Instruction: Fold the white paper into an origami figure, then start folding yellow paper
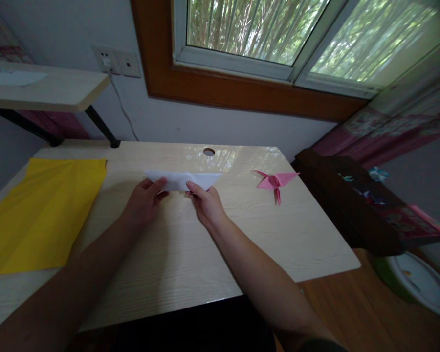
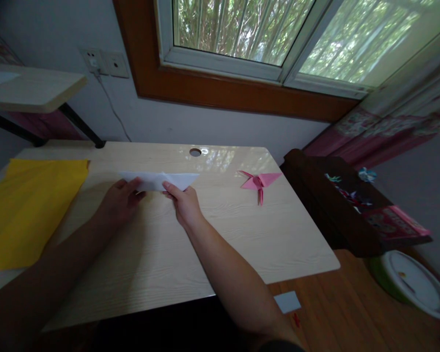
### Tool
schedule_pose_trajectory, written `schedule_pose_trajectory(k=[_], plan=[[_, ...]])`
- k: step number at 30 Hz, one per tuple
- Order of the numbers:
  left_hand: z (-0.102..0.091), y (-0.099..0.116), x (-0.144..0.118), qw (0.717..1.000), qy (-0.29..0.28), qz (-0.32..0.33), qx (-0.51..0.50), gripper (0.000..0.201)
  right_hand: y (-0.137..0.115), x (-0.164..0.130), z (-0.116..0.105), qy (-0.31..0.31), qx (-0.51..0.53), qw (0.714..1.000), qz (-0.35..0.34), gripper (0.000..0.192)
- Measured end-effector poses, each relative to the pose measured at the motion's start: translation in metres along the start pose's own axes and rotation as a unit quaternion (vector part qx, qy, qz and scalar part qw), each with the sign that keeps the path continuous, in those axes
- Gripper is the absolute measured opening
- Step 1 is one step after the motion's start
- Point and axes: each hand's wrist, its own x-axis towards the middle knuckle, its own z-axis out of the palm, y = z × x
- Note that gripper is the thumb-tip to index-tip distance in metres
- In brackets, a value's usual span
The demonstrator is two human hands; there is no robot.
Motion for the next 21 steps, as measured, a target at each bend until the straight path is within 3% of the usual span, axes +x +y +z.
schedule_pose_trajectory(k=[6, 13, 21], plan=[[0.005, -0.007, -0.006, 0.994, 0.008, 0.011, 0.112, 0.031, 0.004, 0.0, 0.001, 0.002, -0.03, 1.0, -0.008, 0.028], [0.001, -0.001, -0.002, 0.995, 0.024, 0.008, 0.091, 0.028, -0.009, 0.001, -0.003, 0.033, -0.034, 0.996, -0.07, 0.025], [-0.001, -0.002, -0.002, 0.997, 0.014, -0.018, 0.079, 0.033, -0.029, 0.015, -0.021, 0.095, -0.035, 0.987, -0.125, 0.026]])
